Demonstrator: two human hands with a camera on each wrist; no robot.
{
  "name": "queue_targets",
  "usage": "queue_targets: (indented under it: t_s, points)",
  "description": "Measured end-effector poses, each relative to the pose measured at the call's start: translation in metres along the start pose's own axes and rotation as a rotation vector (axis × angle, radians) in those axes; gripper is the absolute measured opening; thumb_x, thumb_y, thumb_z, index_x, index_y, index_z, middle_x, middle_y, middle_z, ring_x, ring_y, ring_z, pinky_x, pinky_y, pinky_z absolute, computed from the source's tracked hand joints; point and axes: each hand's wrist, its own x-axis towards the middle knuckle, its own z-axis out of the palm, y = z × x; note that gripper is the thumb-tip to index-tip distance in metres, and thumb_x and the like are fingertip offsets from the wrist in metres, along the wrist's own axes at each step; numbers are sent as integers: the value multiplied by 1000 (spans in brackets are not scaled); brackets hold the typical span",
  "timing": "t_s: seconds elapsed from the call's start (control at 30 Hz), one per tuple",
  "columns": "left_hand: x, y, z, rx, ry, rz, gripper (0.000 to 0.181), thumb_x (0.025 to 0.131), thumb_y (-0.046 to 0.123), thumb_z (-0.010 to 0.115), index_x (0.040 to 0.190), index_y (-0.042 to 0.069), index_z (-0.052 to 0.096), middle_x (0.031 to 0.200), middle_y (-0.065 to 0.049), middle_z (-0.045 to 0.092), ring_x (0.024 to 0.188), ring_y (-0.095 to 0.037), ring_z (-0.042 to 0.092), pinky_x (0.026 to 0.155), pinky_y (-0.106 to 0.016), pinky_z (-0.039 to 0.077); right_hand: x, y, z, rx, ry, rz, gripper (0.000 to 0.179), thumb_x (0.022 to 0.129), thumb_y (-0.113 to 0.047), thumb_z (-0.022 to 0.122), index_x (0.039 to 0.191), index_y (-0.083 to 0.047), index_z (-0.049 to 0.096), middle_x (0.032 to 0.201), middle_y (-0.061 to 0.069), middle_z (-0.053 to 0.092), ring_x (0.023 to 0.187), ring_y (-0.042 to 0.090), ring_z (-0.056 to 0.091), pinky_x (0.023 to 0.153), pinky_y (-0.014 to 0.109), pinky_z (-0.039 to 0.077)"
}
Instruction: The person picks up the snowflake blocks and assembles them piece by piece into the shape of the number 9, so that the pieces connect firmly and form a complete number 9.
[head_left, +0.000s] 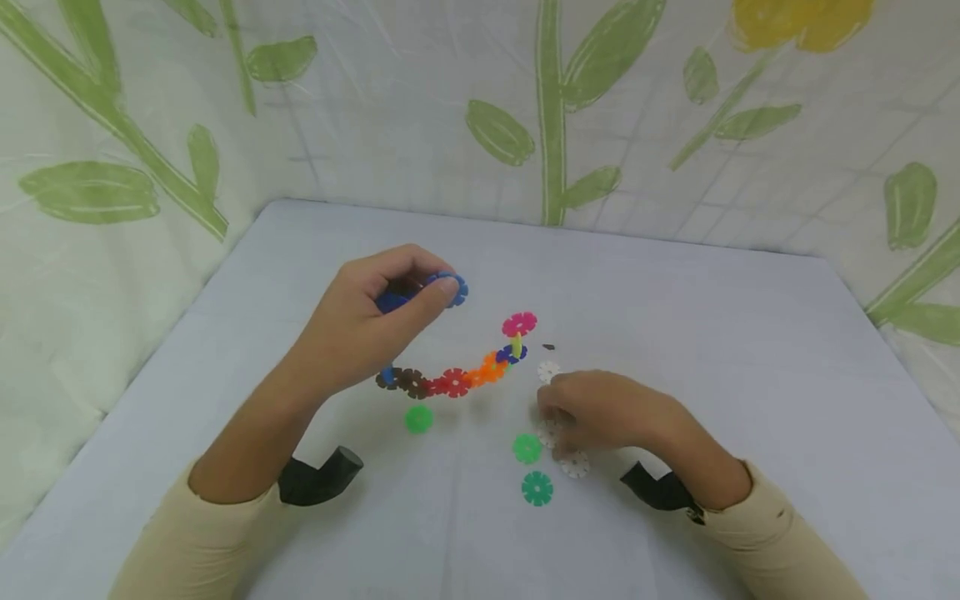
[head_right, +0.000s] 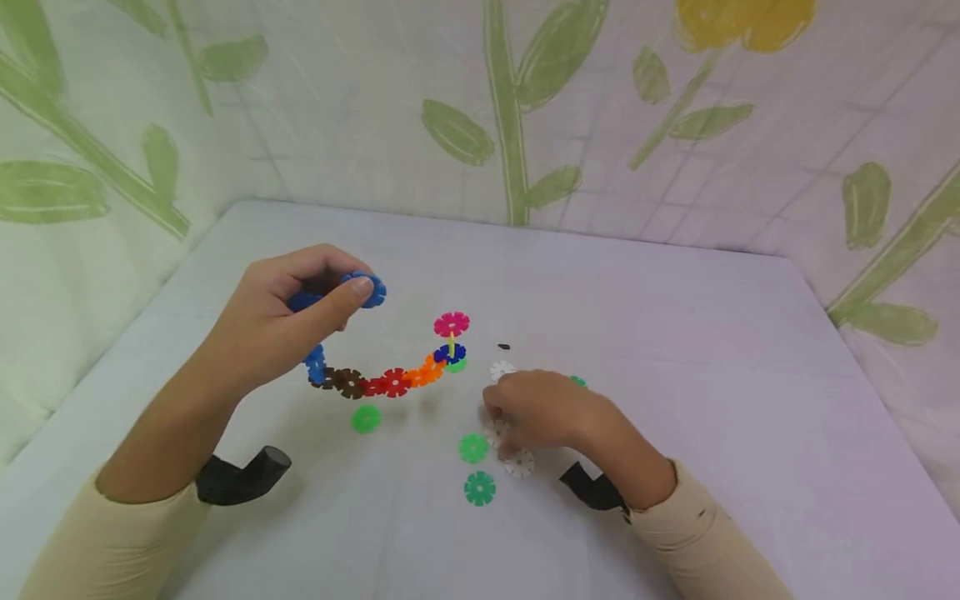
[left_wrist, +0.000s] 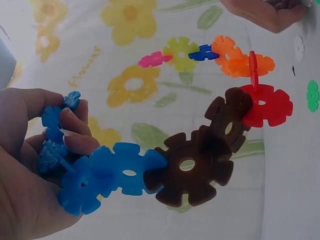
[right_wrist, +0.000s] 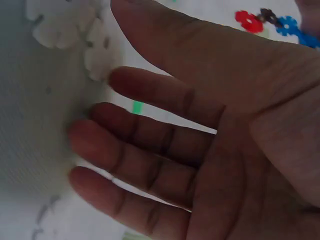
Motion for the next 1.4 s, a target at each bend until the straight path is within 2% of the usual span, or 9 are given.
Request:
queue_targets:
  t_s: [0.27, 0.4, 0.67, 0.77, 0.9, 1.03, 1.17, 1.3, 1.4]
  points:
    - [0, -1, 8, -13, -48, -12, 13, 98, 18, 64, 106, 10, 70, 94, 0, 67, 76, -21, 59, 66, -33, 51, 3, 5, 4, 58, -50, 26, 23, 86, -12, 78, 79, -19, 57, 69, -6, 50, 67, 12, 50, 61, 27, 44]
    - [0, -2, 11, -18, -71, 3, 13, 99, 17, 63, 107, 10, 70, 95, 1, 68, 77, -21, 59, 66, -33, 52, 3, 12, 2, 118, -65, 29, 23, 85, -17, 80, 85, -21, 57, 68, -6, 51, 67, 11, 51, 60, 28, 44]
    - [-2, -3, 13, -38, -85, 1, 14, 99, 12, 59, 109, 8, 68, 90, -3, 63, 75, -22, 56, 63, -32, 50, 7, 6, 2, 66, -77, 39, 24, 84, -17, 81, 87, -19, 57, 73, -4, 50, 72, 13, 51, 63, 29, 45]
    - [-2, -3, 15, -40, -89, 11, 15, 99, 12, 58, 110, 9, 67, 92, -2, 64, 77, -22, 56, 64, -32, 50, 0, 8, -6, 133, -64, -25, 21, 89, -17, 77, 85, -20, 56, 70, -7, 48, 68, 11, 50, 61, 27, 44]
    - [-2, -4, 20, -45, -109, 46, 15, 99, 13, 58, 111, 9, 68, 95, 0, 65, 78, -21, 57, 65, -33, 52, -18, 8, -20, 410, 48, -241, 17, 95, -12, 70, 95, -17, 53, 67, -8, 54, 60, 12, 54, 56, 27, 47]
    - [-4, -4, 26, -55, -144, 105, 15, 99, 12, 61, 112, 10, 69, 95, 0, 63, 73, -17, 59, 60, -36, 56, -29, -9, -27, 739, 295, -450, 20, 97, 4, 60, 112, -6, 51, 71, 1, 63, 58, 21, 58, 53, 34, 53]
    - [-7, -2, 34, -54, -162, 234, 16, 97, 6, 64, 111, 9, 71, 99, 2, 64, 66, -14, 61, 55, -35, 56, -31, -25, -27, 886, 494, -516, 23, 97, 9, 55, 117, -2, 53, 72, 7, 64, 57, 23, 58, 51, 36, 54]
    - [-7, -3, 41, -16, -151, 374, 17, 93, 1, 68, 108, 6, 74, 103, 3, 68, 80, -9, 62, 65, -29, 56, -31, -29, -25, 920, 533, -527, 21, 98, 9, 55, 117, 0, 55, 72, 9, 63, 57, 24, 58, 50, 36, 54]
    - [-7, -3, 44, -9, -149, 413, 16, 91, -1, 69, 106, 3, 75, 104, 1, 69, 89, -8, 63, 73, -29, 56, -32, -29, -25, 932, 536, -508, 19, 98, 7, 56, 115, 0, 56, 71, 9, 63, 57, 24, 58, 50, 36, 54]
